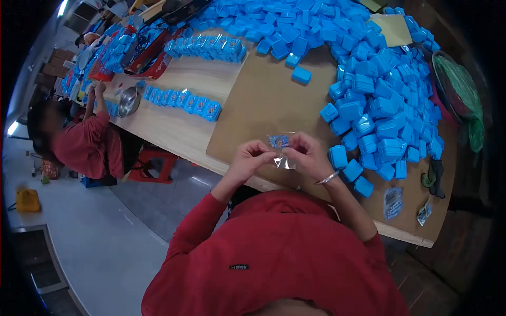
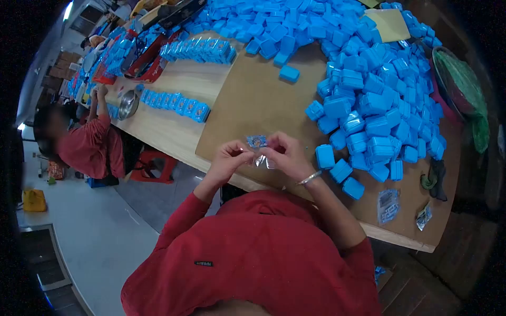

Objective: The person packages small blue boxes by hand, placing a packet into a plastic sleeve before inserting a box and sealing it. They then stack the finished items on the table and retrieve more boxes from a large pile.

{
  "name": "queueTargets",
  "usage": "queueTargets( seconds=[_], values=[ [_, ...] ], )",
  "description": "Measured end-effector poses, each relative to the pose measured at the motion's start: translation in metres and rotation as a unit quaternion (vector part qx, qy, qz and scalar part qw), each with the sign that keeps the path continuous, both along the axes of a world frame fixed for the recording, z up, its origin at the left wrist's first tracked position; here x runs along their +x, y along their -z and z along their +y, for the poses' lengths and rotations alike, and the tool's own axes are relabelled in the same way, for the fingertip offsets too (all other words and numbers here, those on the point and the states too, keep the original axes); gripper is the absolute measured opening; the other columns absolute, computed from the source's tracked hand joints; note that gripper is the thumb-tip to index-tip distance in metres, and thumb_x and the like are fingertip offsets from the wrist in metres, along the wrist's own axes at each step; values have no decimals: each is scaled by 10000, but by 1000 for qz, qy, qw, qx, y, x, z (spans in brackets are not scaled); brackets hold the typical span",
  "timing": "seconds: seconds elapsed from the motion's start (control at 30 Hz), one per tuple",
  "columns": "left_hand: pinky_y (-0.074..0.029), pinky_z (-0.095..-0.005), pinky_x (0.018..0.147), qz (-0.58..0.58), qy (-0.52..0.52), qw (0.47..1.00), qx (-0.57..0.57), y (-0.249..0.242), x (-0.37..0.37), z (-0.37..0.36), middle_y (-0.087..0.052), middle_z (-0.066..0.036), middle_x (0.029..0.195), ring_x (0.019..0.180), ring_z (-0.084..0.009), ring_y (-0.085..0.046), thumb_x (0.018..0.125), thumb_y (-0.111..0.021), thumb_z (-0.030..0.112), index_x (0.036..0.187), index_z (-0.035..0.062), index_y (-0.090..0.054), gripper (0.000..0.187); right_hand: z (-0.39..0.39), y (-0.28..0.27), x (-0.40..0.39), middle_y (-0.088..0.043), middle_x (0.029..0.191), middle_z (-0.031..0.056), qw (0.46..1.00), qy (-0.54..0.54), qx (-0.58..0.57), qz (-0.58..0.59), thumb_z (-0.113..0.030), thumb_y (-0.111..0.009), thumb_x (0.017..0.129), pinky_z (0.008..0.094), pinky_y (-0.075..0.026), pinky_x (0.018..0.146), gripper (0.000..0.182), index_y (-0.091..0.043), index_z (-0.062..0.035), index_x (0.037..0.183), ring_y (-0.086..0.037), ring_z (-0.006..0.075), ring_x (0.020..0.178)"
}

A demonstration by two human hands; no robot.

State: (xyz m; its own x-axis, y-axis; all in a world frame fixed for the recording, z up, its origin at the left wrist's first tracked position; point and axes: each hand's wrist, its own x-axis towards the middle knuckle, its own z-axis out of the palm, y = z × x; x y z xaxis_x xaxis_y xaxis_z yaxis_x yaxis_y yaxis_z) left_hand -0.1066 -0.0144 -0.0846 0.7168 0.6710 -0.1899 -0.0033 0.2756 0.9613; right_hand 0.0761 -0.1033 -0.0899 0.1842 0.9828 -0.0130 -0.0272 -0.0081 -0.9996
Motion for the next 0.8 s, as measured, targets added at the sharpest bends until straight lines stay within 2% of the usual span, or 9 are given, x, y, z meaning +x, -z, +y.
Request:
queueTargets(
  seconds=[0.17, 0.3, 0.37, 0.4, 0.5, 0.57, 0.6, 0.7, 0.8],
  values=[
    [-436, -182, 580, -18, 13, 1000, 16, 4, 28, -28, -631, -16, 715, 649, -42, -551, 810, -694, 54, 716, 46, -560, 165, -37, -3, 8, -622, 727, 33, 987, 144, 41, -60, -64, -654, 826, 219, -445, 608, 73, -624, 2, 826, -551, 70, 665],
    [-438, -183, 571, 26, 37, 998, 31, -13, 46, -45, -613, -10, 686, 637, -40, -548, 805, -683, 32, 708, 45, -554, 162, -78, -16, 25, -611, 745, 25, 977, 198, -67, -33, -69, -681, 804, 220, -435, 614, 85, -627, -5, 819, -553, 67, 693],
    [-440, -177, 571, 22, 79, 997, 6, -6, 52, -49, -602, -5, 668, 629, -47, -554, 813, -668, 19, 688, 43, -538, 181, -106, -18, 33, -609, 745, 16, 985, 169, -43, -10, -65, -682, 804, 215, -428, 606, 85, -626, -4, 821, -550, 60, 692],
    [-445, -214, 655, 45, 179, 981, -53, -6, 51, -44, -599, -40, 817, 737, -78, -560, 792, -668, 43, 815, 26, -585, 88, -116, -18, 36, -607, 745, 11, 989, 148, -24, 3, -63, -683, 803, 213, -425, 602, 85, -625, -3, 822, -549, 57, 692],
    [-441, -247, 729, 3, 264, 957, 118, -10, 71, -53, -574, -63, 988, 872, -103, -542, 794, -678, 110, 1019, 21, -589, 258, -154, -13, 43, -615, 766, -7, 985, 122, -45, 117, -58, -675, 819, 198, -431, 602, 72, -619, -19, 840, -540, 41, 683],
    [-429, -307, 802, 82, 175, 971, 139, -1, 95, -57, -539, -76, 1112, 993, -153, -499, 764, -727, 253, 1179, 36, -536, 506, -168, -26, 49, -620, 788, -11, 969, 146, -113, 165, -46, -669, 825, 182, -436, 615, 78, -610, -30, 872, -540, 33, 693],
    [-431, -302, 778, 78, 91, 975, 187, 10, 113, -62, -547, -90, 1055, 973, -167, -496, 764, -709, 261, 1177, 29, -521, 510, -172, -19, 51, -621, 793, -11, 967, 175, -95, 159, -42, -668, 825, 177, -434, 616, 84, -607, -30, 882, -542, 31, 698],
    [-430, -300, 765, 100, 131, 934, 317, 37, 143, -59, -537, -108, 1002, 947, -177, -495, 731, -724, 241, 1122, 20, -520, 493, -174, -1, 57, -619, 802, -10, 966, 233, -15, 108, -29, -659, 821, 191, -440, 629, 79, -602, -31, 876, -545, 40, 722],
    [-460, -299, 725, 166, 220, 925, 260, 31, 137, -60, -524, -92, 956, 855, -168, -523, 693, -751, 200, 1010, 31, -519, 428, -170, -6, 63, -616, 801, -2, 959, 280, 38, 10, -35, -660, 812, 213, -442, 645, 76, -602, -28, 861, -546, 56, 754]
  ],
)
